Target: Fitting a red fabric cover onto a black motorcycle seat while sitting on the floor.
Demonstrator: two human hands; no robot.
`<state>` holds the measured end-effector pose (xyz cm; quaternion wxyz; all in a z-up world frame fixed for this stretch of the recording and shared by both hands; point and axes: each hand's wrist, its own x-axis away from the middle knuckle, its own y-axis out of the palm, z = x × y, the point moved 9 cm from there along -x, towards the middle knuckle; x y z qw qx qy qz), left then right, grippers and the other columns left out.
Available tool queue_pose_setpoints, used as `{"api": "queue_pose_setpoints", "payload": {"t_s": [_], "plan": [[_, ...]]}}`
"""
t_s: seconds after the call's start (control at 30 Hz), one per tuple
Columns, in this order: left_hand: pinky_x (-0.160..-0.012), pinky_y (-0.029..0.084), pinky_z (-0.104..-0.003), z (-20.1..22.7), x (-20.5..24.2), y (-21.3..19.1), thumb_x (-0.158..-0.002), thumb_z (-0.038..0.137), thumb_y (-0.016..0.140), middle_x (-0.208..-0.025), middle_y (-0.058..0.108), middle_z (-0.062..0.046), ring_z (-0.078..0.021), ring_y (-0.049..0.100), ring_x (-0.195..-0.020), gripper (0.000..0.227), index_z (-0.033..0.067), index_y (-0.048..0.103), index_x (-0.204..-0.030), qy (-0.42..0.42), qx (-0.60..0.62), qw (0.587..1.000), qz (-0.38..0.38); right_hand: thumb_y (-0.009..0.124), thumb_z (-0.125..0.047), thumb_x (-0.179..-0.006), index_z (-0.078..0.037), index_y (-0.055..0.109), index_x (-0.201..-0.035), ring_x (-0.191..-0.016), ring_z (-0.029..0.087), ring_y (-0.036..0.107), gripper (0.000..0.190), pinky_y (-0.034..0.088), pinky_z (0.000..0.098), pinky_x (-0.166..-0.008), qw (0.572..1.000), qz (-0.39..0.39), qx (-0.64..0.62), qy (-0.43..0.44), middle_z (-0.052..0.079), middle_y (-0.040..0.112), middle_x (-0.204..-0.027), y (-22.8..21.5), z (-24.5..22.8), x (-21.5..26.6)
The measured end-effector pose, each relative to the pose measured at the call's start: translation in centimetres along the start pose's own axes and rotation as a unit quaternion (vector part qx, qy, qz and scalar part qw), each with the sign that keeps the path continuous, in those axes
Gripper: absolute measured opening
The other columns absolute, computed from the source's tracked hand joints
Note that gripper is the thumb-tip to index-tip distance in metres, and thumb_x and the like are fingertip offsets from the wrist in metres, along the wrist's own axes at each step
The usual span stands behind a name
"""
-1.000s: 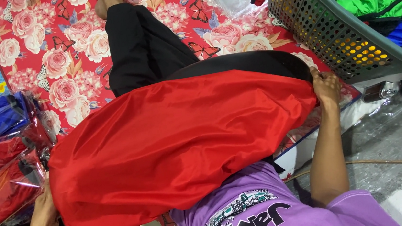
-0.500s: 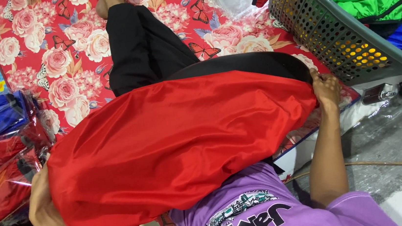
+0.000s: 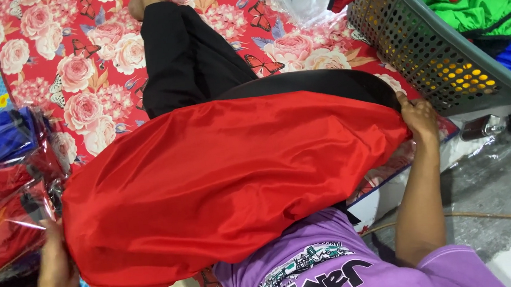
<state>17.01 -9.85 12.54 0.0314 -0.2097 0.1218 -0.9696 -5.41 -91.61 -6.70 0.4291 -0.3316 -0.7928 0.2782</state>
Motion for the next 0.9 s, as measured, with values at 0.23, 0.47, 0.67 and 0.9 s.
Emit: {"api": "queue_pose_setpoints", "payload": {"t_s": [0.23, 0.47, 0.67, 0.9], "plan": [[-0.098, 0.054, -0.032, -1.6, 11.3, -1.1, -0.095, 0.067, 0.049, -0.129, 0.068, -0.002, -0.0157, 0.064, -0.116, 0.059, 0.0211, 0.063, -0.13, -0.004, 0.1, 0.983, 0.156, 0.019, -0.056, -0.11, 0.008, 0.046, -0.151, -0.147, 0.048, 0.035, 0.081, 0.023, 0.0521, -0.122, 0.991, -0.06, 0.104, -0.064, 0.034, 0.039, -0.157, 1.3, -0.4, -5.9], [-0.093, 0.06, -0.025, -1.5, 23.3, -1.3, -0.089, 0.057, 0.064, -0.116, 0.075, 0.006, -0.0078, 0.071, -0.103, 0.04, 0.028, 0.074, -0.116, -0.014, 0.189, 0.916, 0.354, 0.037, -0.02, -0.103, 0.0, 0.06, -0.137, -0.097, 0.033, 0.057, 0.046, 0.039, 0.0436, -0.083, 0.768, 0.161, 0.395, -0.478, 0.022, 0.065, -0.116, 3.2, 1.6, -9.2], [-0.089, 0.066, -0.019, 3.6, 23.0, -2.1, -0.085, 0.047, 0.076, -0.106, 0.082, 0.013, -0.0012, 0.076, -0.091, 0.025, 0.0336, 0.083, -0.104, -0.014, 0.244, 0.848, 0.47, 0.028, -0.053, -0.117, 0.007, 0.066, -0.123, -0.117, 0.05, 0.06, 0.071, 0.042, 0.0599, -0.094, 0.966, -0.057, 0.11, -0.225, 0.033, 0.064, -0.13, 3.4, -15.6, 7.6], [-0.098, 0.055, -0.021, 4.2, 20.3, 0.1, -0.084, 0.069, 0.063, -0.124, 0.074, 0.01, -0.0058, 0.068, -0.11, 0.054, 0.0317, 0.071, -0.122, -0.12, 0.137, 0.899, 0.398, 0.044, -0.056, -0.111, -0.003, 0.067, -0.103, -0.105, 0.038, 0.066, 0.059, 0.044, 0.0475, -0.087, 0.968, -0.014, 0.024, -0.248, 0.023, 0.072, -0.107, 4.3, -16.1, 7.3]]}}
